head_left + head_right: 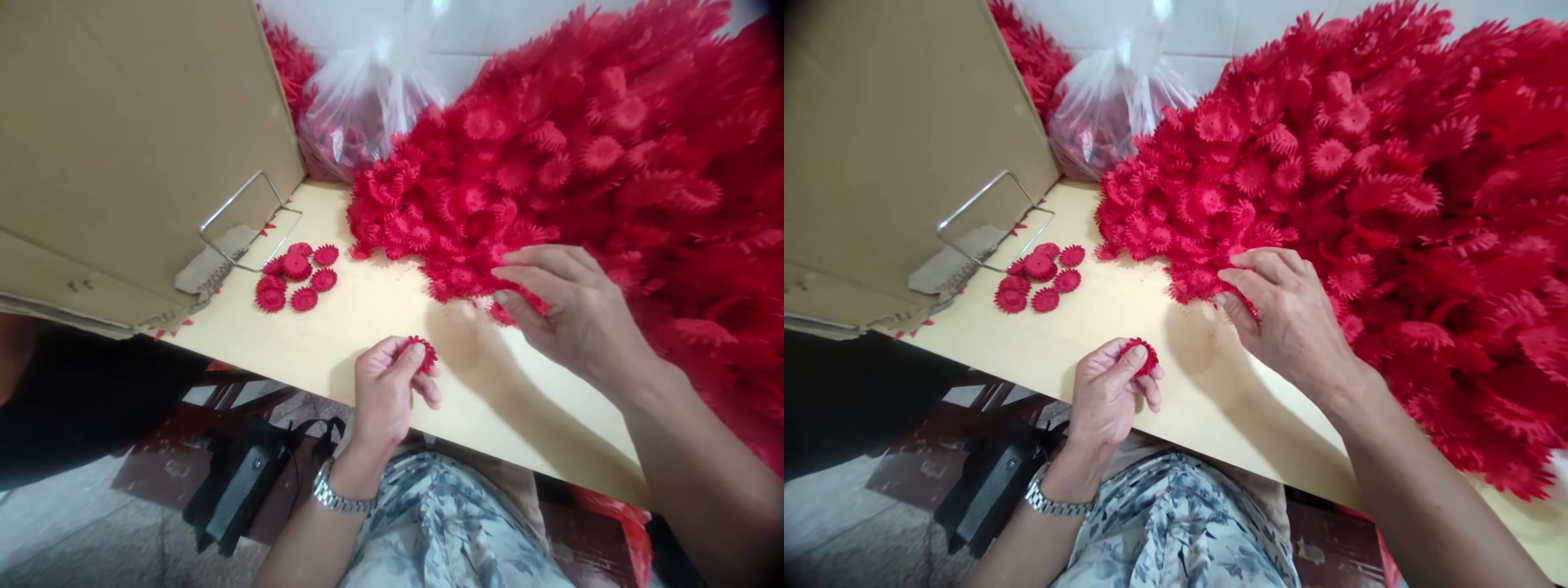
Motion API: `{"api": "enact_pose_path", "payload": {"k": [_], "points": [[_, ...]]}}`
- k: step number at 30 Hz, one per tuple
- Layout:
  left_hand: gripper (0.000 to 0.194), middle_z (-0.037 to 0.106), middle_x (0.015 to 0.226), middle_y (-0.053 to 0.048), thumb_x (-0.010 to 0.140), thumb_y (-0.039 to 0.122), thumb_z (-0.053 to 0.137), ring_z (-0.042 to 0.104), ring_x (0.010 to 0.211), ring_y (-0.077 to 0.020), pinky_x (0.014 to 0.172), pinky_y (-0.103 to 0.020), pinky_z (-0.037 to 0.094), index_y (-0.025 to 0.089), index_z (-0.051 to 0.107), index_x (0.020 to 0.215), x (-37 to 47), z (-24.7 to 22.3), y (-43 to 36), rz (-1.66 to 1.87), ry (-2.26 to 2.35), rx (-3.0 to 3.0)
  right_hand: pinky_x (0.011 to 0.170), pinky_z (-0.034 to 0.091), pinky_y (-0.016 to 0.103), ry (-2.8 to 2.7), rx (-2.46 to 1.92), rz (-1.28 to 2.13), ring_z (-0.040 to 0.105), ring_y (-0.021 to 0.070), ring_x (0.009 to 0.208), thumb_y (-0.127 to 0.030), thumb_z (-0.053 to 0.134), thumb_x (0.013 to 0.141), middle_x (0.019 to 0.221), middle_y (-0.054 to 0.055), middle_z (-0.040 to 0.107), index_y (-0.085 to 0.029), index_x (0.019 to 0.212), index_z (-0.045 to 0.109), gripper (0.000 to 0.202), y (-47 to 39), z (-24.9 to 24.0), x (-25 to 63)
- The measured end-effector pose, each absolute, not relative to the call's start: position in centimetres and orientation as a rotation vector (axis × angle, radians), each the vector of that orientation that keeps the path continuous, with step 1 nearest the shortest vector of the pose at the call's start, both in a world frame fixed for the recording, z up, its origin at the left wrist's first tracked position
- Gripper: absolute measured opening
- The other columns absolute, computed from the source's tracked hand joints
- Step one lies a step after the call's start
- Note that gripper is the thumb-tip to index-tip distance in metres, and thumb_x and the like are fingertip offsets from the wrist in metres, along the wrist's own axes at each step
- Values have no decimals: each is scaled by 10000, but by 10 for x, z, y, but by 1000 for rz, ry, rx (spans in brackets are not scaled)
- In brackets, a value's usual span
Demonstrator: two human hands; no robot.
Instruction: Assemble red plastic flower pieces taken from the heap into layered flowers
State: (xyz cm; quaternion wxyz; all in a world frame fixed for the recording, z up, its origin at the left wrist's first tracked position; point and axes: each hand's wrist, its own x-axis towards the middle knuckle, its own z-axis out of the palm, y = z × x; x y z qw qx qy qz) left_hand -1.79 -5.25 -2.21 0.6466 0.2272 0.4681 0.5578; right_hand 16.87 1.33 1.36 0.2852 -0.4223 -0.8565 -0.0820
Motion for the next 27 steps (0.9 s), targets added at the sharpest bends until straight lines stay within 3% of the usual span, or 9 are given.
{"api": "enact_pose_path", "payload": {"k": [5,10,18,23,27], "points": [[260,537,444,49,717,317,668,415,265,-47,263,-144,271,146,514,596,-16,-24,-56,1267,1096,547,767,502,378,-2302,-1012,-96,612,248,884,-214,533,867,931,114,668,-162,913,652,138,-1,19,155],[307,460,429,68,727,381,674,340,320,-18,286,-124,231,149,531,586,-14,-25,-57,1281,1156,620,627,468,268,-2244,-938,297,593,161,730,-196,541,868,763,54,639,-178,827,607,80,-18,20,133],[410,407,465,56,783,468,597,374,394,-35,332,-156,239,151,505,539,-13,-28,-58,1279,1191,830,624,434,266,-2228,-921,745,548,146,695,-257,623,821,737,29,592,-164,802,558,116,-19,12,121],[477,479,477,25,857,521,444,401,392,-48,352,-177,266,154,519,562,-20,-31,-63,1166,1207,965,622,406,275,-2307,-891,670,533,155,683,-146,561,826,725,44,585,-161,753,568,75,-18,10,124],[376,540,546,17,835,479,511,449,417,-55,374,-171,313,161,558,642,-25,-26,-65,1046,1135,973,613,389,294,-2299,-915,489,533,173,662,-70,502,792,687,51,589,-162,718,576,140,-19,5,125]]}}
